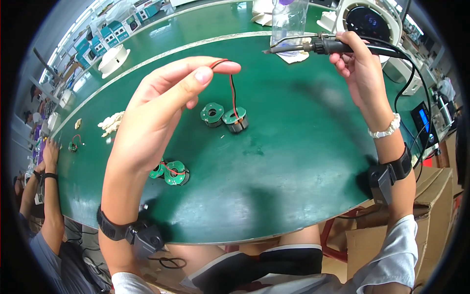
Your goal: Soldering wires onto electronic motor components at a factory workbench.
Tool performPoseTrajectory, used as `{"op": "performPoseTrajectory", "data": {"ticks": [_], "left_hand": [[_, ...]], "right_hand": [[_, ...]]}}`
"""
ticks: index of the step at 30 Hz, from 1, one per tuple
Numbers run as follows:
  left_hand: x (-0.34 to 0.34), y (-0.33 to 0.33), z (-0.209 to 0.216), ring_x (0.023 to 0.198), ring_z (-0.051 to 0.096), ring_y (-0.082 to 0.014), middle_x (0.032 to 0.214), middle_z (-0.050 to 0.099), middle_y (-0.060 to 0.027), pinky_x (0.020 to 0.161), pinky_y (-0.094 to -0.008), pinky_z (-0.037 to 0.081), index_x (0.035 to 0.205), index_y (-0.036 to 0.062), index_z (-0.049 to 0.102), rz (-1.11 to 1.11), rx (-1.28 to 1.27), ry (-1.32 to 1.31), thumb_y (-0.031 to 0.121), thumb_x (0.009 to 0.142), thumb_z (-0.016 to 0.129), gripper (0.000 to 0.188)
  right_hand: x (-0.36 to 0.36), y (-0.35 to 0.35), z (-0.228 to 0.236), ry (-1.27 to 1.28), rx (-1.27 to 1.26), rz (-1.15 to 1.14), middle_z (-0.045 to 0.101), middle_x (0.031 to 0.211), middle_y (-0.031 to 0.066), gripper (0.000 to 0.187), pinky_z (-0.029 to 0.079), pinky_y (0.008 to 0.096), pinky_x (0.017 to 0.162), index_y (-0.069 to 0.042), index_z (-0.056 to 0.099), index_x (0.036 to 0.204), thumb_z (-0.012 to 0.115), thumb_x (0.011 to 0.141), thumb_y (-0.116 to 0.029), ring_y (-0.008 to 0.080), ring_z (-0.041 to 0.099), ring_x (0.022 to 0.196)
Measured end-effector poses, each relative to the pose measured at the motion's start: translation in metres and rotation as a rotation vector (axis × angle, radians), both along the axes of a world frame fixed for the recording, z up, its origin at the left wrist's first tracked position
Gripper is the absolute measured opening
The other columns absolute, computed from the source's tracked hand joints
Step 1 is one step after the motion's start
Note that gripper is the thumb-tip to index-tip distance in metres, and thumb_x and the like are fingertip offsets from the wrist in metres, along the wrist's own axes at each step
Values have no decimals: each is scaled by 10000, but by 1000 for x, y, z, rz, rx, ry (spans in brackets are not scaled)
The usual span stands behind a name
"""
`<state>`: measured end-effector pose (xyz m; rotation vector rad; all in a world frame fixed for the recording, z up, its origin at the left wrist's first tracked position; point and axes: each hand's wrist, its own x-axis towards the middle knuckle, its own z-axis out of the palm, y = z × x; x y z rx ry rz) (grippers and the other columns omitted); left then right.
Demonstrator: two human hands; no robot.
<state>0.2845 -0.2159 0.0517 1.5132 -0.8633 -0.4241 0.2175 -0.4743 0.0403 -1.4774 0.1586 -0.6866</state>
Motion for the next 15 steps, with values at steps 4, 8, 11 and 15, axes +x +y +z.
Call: {"op": "performPoseTrajectory", "data": {"ticks": [4, 8, 11, 15], "left_hand": [[0, -6, -4, 884, 438, -92, 1021, 518, -68, 727, -217, 324, 949, 4, 565, -70, -8, -239, 145, 828, 459, 214], [-4, 0, 0, 900, 435, -136, 884, 488, -69, 812, -254, 311, 738, -19, 552, 22, 114, -385, 136, 804, 468, 188], [-5, 1, 3, 906, 423, -140, 882, 485, -75, 807, -259, 307, 717, -16, 544, 74, 140, -444, 134, 796, 470, 185], [-8, 3, 1, 910, 411, -147, 871, 485, -72, 815, -267, 301, 699, -14, 539, 88, 168, -498, 127, 793, 467, 184]], "right_hand": [[2, -8, -4, -18, -14, -58, 535, 571, 40, 194, 318, 160, 430, -32, 544, 735, 549, 756, -225, 41, 444, 470], [-3, 1, 0, 21, -15, -33, 525, 559, 31, 193, 304, 145, 403, -49, 545, 754, 557, 755, -242, 32, 430, 442], [-7, 9, 4, 58, -70, 16, 522, 542, 32, 186, 292, 137, 379, -57, 549, 756, 550, 757, -243, 33, 428, 418], [-9, 17, -1, 83, -135, 56, 505, 499, 28, 170, 267, 137, 338, -62, 546, 746, 525, 764, -230, 29, 412, 375]]}}
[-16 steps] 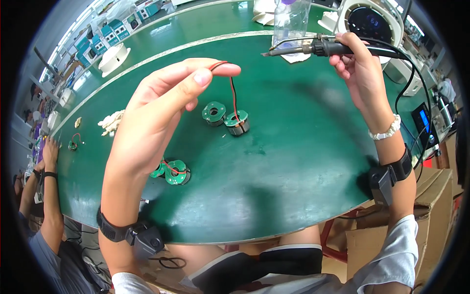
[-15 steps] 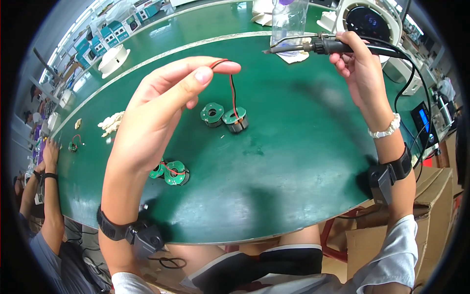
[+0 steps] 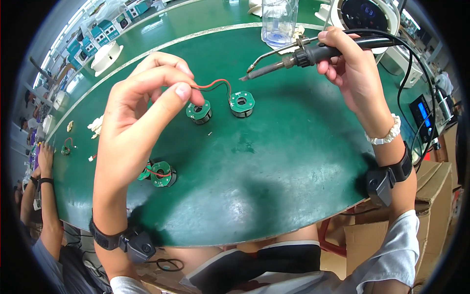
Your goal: Soldering wires onto electronic motor components at a factory workbench.
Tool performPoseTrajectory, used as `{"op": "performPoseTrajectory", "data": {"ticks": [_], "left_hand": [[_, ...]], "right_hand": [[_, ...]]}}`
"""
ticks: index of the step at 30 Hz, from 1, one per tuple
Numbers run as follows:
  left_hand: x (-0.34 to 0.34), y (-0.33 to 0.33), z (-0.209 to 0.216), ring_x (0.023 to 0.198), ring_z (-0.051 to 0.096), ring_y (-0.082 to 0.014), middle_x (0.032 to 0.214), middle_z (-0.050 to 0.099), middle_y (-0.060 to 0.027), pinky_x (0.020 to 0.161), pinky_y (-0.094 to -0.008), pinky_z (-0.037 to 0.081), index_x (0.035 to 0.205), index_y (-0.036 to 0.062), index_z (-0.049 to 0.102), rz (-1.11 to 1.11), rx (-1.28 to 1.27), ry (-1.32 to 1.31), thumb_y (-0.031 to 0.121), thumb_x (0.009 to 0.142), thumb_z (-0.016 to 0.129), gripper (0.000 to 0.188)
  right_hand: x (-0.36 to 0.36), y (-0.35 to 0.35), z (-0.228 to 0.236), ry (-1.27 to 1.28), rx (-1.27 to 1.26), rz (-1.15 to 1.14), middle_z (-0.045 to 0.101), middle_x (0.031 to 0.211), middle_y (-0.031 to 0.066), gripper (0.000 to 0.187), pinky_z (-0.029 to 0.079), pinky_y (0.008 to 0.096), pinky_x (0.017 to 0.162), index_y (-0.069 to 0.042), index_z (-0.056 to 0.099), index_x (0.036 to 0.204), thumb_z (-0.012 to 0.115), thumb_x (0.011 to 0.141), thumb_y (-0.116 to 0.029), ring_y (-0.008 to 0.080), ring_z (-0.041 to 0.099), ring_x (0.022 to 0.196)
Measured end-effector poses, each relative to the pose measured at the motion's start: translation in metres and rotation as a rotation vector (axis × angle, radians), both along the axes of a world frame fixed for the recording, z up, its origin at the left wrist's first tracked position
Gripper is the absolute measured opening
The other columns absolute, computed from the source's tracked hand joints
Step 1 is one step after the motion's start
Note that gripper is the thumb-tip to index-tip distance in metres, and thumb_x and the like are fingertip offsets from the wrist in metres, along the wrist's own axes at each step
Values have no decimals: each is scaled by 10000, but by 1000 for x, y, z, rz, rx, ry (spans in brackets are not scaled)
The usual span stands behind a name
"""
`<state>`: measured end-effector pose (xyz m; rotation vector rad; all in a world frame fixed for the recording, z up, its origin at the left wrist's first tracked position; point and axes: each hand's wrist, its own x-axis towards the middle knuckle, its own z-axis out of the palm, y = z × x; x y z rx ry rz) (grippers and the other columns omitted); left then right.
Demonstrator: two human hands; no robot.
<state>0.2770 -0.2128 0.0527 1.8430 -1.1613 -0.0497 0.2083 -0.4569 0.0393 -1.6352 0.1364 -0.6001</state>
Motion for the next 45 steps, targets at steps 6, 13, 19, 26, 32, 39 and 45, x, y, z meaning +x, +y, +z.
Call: {"op": "performPoseTrajectory", "data": {"ticks": [6, 13, 19, 26, 32, 39, 45], "left_hand": [[-6, 1, -2, 759, 410, -88, 854, 486, -49, 664, -211, 306, 747, -15, 532, 124, -162, 250, 152, 801, 455, 192], [-5, 3, -7, 601, 363, -80, 643, 482, -29, 541, -213, 273, 650, 8, 497, 142, -363, 541, 152, 779, 435, 203], [-10, 0, 0, 578, 295, -97, 601, 306, -24, 502, -225, 236, 524, 45, 346, 166, -241, 454, 144, 773, 383, 271], [-11, 3, 0, 585, 308, -101, 594, 329, -33, 520, -228, 243, 527, 32, 360, 140, -220, 405, 141, 762, 394, 262], [-12, 4, 2, 593, 319, -100, 607, 367, -37, 534, -226, 249, 537, 26, 380, 143, -194, 391, 149, 758, 399, 253], [-14, 3, 3, 611, 334, -99, 624, 385, -36, 548, -223, 249, 553, 24, 413, 152, -186, 369, 159, 760, 397, 247], [-15, 3, 4, 625, 346, -97, 634, 391, -37, 556, -219, 252, 557, 20, 423, 154, -176, 370, 166, 763, 391, 253]], "right_hand": [[-1, 4, -3, 17, -16, 10, 493, 489, 27, 166, 253, 140, 323, -64, 538, 733, 511, 771, -223, 26, 403, 367], [-5, 16, -3, 65, 21, 45, 497, 504, 34, 173, 250, 144, 323, -61, 534, 771, 513, 778, -233, 28, 400, 373], [-10, 21, -1, 92, 73, 65, 502, 507, 36, 185, 258, 149, 331, -61, 524, 749, 507, 783, -242, 31, 393, 378], [-15, 27, -5, 116, 127, 207, 541, 543, 59, 215, 347, 163, 365, -2, 549, 680, 521, 763, -198, 60, 470, 421], [-14, 37, -9, 132, 110, 191, 523, 533, 48, 209, 319, 157, 358, -36, 509, 671, 496, 785, -211, 47, 441, 409], [-14, 42, -8, 150, 81, 157, 502, 521, 38, 221, 289, 147, 347, -77, 462, 647, 475, 803, -233, 30, 409, 391], [-15, 37, -8, 142, 128, 229, 546, 554, 54, 202, 364, 170, 381, 3, 558, 702, 515, 778, -179, 65, 486, 442]]}}
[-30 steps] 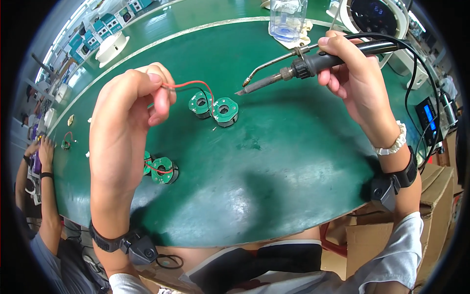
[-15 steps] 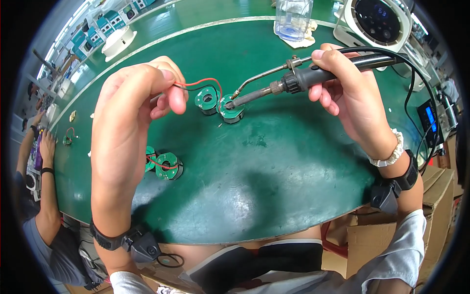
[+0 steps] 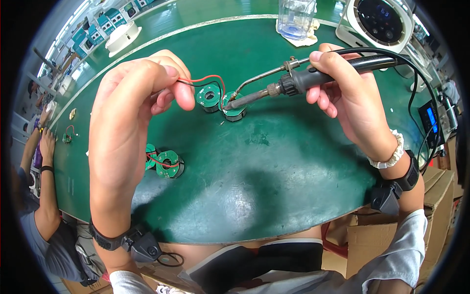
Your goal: Soldering wires onto electronic motor components at a factory workbench.
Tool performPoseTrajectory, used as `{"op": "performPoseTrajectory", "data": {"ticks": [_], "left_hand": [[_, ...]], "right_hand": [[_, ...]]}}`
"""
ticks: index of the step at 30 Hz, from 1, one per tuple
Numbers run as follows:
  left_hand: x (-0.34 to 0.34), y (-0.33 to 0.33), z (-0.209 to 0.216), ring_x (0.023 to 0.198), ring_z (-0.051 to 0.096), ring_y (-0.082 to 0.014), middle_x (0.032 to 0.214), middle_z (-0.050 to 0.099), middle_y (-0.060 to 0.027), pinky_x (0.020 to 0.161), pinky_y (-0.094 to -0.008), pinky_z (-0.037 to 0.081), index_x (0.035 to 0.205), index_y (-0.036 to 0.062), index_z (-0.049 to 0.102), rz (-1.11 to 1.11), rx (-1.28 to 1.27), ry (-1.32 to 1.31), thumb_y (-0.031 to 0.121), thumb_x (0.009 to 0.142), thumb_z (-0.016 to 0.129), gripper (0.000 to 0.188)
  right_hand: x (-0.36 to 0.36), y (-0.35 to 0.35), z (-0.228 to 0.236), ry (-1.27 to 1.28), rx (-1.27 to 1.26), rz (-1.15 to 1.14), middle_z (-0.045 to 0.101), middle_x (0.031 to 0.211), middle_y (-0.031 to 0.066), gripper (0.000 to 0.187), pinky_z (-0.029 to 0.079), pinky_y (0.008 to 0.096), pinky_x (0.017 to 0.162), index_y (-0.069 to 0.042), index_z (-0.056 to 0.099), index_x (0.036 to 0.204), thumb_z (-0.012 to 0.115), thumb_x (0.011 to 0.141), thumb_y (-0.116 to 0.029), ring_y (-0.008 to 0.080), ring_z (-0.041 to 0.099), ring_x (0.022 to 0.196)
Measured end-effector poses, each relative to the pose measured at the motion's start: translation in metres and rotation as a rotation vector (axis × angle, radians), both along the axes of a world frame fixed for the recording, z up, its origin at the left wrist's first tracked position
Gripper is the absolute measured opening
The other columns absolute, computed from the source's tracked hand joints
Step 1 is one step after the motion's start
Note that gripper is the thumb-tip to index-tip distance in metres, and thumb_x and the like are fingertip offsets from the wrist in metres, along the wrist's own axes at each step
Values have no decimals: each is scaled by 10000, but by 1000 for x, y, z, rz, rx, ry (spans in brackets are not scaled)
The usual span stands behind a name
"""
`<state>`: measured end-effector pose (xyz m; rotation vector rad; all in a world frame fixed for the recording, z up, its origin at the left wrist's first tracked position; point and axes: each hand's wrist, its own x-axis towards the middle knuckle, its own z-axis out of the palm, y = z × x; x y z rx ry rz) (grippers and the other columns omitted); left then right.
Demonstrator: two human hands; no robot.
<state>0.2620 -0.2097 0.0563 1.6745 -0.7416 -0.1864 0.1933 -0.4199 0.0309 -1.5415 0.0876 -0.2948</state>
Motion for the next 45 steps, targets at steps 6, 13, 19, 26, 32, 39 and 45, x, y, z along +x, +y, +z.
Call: {"op": "performPoseTrajectory", "data": {"ticks": [6, 13, 19, 26, 32, 39, 45], "left_hand": [[0, 1, 0, 628, 345, -92, 651, 398, -39, 562, -215, 254, 561, 18, 427, -6, 16, -19, 173, 766, 386, 260], [-1, 2, 2, 630, 344, -86, 661, 401, -38, 565, -211, 255, 568, 17, 429, -1, 19, -19, 180, 767, 383, 262], [2, 1, 0, 629, 341, -86, 666, 404, -38, 566, -212, 254, 571, 17, 433, -23, 22, -34, 182, 770, 380, 264], [0, 1, 2, 629, 341, -84, 671, 403, -37, 568, -212, 255, 574, 15, 433, -15, 34, -28, 184, 769, 380, 264], [0, 1, 1, 629, 344, -80, 673, 406, -37, 568, -208, 256, 577, 14, 435, -12, 36, -38, 183, 766, 383, 259], [1, 1, 2, 598, 332, -61, 650, 399, -18, 556, -195, 250, 595, 9, 445, 8, 82, -58, 193, 757, 405, 248], [-1, -2, 3, 593, 325, -55, 654, 403, -12, 555, -191, 249, 606, 6, 453, 22, 93, -59, 200, 754, 421, 246]], "right_hand": [[1, 2, 0, -3, 11, 15, 548, 559, 55, 200, 369, 171, 384, 5, 561, 711, 520, 777, -180, 68, 493, 449], [3, 7, -2, -19, -45, -62, 513, 525, 31, 213, 295, 148, 351, -88, 461, 643, 495, 792, -236, 30, 422, 398], [1, 2, -2, -11, 4, -1, 551, 562, 59, 203, 372, 174, 383, 9, 564, 722, 524, 776, -182, 74, 497, 450], [1, 2, -1, -15, 0, 10, 553, 570, 58, 207, 374, 171, 389, 10, 563, 726, 522, 777, -186, 70, 499, 457], [1, 4, -1, -4, -28, -23, 536, 550, 45, 194, 338, 157, 370, -37, 515, 698, 513, 784, -211, 48, 464, 429], [1, 2, -2, -13, 2, 8, 554, 573, 59, 203, 378, 171, 391, 12, 563, 734, 524, 777, -182, 70, 502, 460], [2, 2, -2, -16, 0, 7, 554, 572, 59, 199, 379, 173, 390, 10, 561, 728, 521, 777, -179, 71, 502, 461]]}}
